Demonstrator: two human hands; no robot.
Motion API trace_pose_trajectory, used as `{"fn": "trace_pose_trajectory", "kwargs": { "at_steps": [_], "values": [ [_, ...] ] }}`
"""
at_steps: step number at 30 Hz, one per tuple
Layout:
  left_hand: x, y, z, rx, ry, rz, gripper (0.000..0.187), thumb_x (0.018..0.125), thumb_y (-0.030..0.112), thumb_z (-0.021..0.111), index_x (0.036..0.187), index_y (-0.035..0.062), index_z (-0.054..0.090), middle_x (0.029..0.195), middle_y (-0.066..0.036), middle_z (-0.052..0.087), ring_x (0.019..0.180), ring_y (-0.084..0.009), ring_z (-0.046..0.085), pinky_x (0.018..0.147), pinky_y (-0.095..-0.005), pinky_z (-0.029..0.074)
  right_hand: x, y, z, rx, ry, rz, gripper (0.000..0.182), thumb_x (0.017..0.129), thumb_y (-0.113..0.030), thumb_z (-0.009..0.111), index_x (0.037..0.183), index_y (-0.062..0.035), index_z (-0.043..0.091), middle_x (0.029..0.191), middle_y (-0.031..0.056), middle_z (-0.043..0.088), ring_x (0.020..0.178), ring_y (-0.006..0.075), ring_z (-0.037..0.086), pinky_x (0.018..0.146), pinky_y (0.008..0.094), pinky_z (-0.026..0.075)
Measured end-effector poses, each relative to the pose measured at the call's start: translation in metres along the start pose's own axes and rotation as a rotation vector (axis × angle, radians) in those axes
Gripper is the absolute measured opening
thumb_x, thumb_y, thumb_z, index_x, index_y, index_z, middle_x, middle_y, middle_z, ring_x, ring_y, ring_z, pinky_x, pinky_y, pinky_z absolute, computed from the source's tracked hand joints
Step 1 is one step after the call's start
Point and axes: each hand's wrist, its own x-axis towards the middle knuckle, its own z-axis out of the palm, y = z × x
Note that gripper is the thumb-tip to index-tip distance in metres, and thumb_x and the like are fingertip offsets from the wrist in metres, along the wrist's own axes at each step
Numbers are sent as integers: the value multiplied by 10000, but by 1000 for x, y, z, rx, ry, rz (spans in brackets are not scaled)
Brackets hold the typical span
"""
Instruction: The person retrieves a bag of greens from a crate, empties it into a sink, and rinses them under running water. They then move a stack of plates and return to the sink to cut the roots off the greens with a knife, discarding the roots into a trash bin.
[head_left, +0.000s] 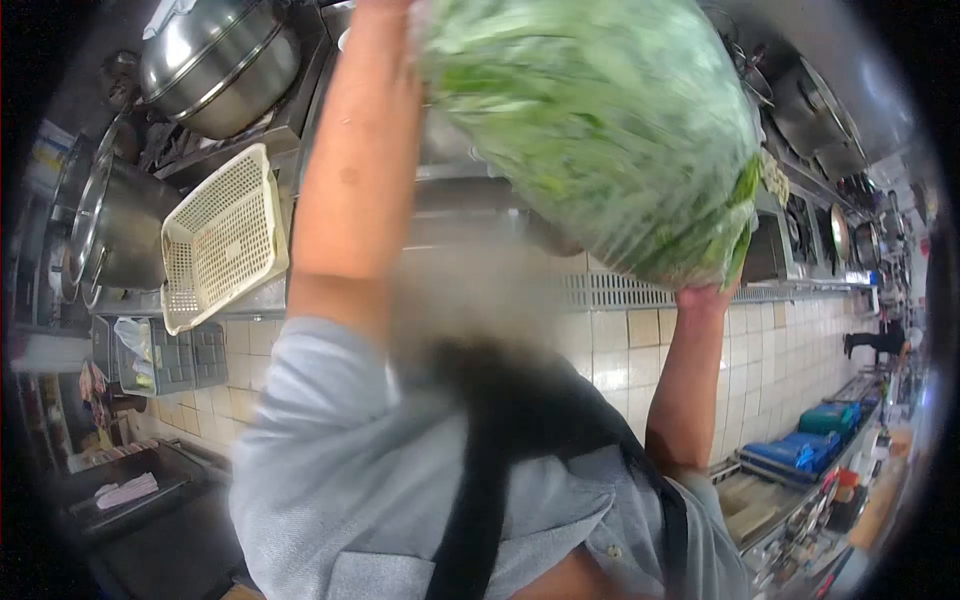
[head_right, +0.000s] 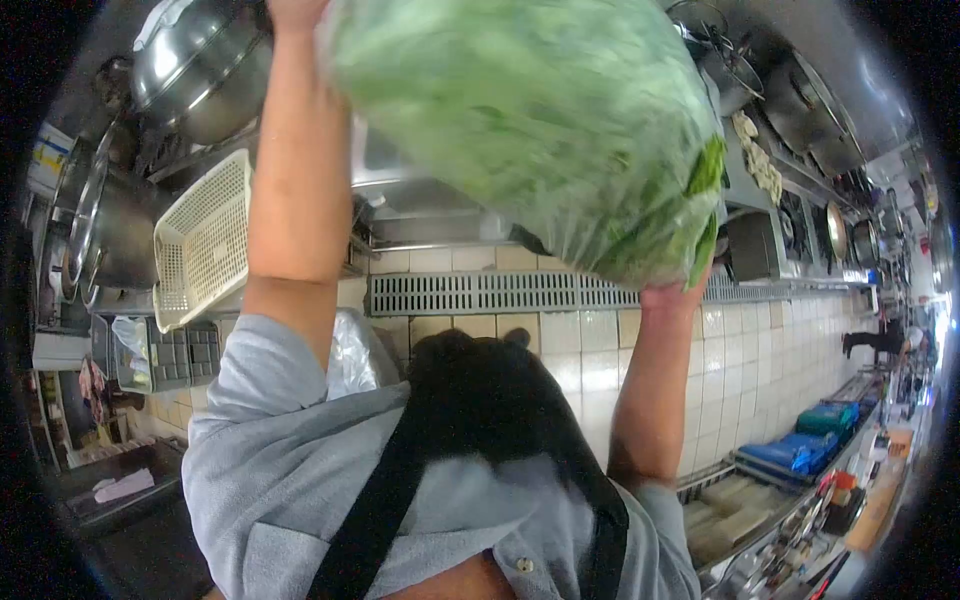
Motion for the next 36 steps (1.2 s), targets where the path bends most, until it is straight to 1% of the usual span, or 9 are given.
{"fn": "trace_pose_trajectory", "kwargs": {
  "at_steps": [1, 3, 5, 10, 15, 21, 26, 28, 36],
  "values": [
    [3, 3, -30, 503, -74, 123, 236, 983, 163, 588, 1106, -22, 668, 1095, -110, 692, 1033, -195, 661, 899, -344, 544, 28, -2, 5, -45, -94, -40, 538, 1009, -458, 466, 1411, -102, 497, 1385, 106, 559, 1257, 315, 542, 1039, 501, 460],
    [-15, 22, -42, -292, 142, -553, 226, 964, 212, 623, 1065, 20, 686, 1024, -78, 704, 936, -217, 673, 830, -363, 542, 69, -4, 28, -44, -93, 55, 541, 995, -448, 510, 1404, -94, 500, 1388, 121, 549, 1266, 305, 534, 1029, 496, 471],
    [-64, -12, -115, 390, 204, -504, 256, 887, 244, 623, 1013, 24, 659, 982, -96, 694, 877, -231, 680, 748, -365, 549, 113, 6, 46, -183, -97, 132, 545, 970, -437, 581, 1370, -70, 531, 1343, 143, 571, 1231, 278, 560, 997, 461, 496],
    [-189, -4, -121, 391, 546, -1303, 512, 896, 324, 675, 1268, -15, 580, 1203, -134, 651, 1060, -250, 644, 906, -396, 528, 178, 111, 42, -1022, -255, 220, 593, 893, -485, 691, 1244, -11, 637, 1096, 124, 691, 1034, 217, 667, 885, 314, 510],
    [-243, 1, -142, 269, 902, -1475, 680, 893, 353, 698, 1378, -76, 488, 1333, -203, 580, 1234, -326, 545, 1048, -445, 428, 244, 185, 42, -1188, -553, 183, 712, 854, -557, 700, 1268, 16, 620, 1220, 228, 663, 1194, 309, 606, 992, 377, 460],
    [-270, -54, -203, 788, 724, -1541, 462, 951, 261, 638, 1294, -18, 504, 1199, -132, 635, 1028, -254, 637, 864, -379, 530, 304, 259, 33, -1466, -683, 274, 641, 851, -533, 704, 1293, -73, 635, 1251, 247, 640, 1180, 351, 613, 1007, 394, 462],
    [-299, -48, -182, 1563, 158, -1510, 485, 867, 310, 707, 1115, -83, 567, 929, -219, 675, 908, -282, 655, 814, -381, 504, 370, 304, 60, -1281, -657, 192, 468, 866, -382, 704, 1234, -95, 668, 1113, 207, 703, 1048, 340, 673, 937, 397, 506],
    [-322, -39, -156, 1654, 154, -1325, 472, 857, 249, 715, 1178, -62, 564, 1015, -238, 663, 937, -349, 649, 839, -408, 501, 398, 319, 84, -1289, -666, 46, 337, 917, -250, 683, 1179, -38, 687, 1060, 119, 734, 959, 179, 680, 876, 320, 514],
    [-334, -58, -129, 1942, 60, -952, 595, 740, 183, 744, 1287, 54, 547, 1179, -160, 610, 1112, -364, 561, 944, -437, 454, 479, 423, 156, -1548, -1046, -156, 356, 893, -346, 636, 1123, -84, 707, 1119, 169, 702, 1054, 361, 660, 939, 439, 506]
  ]
}}
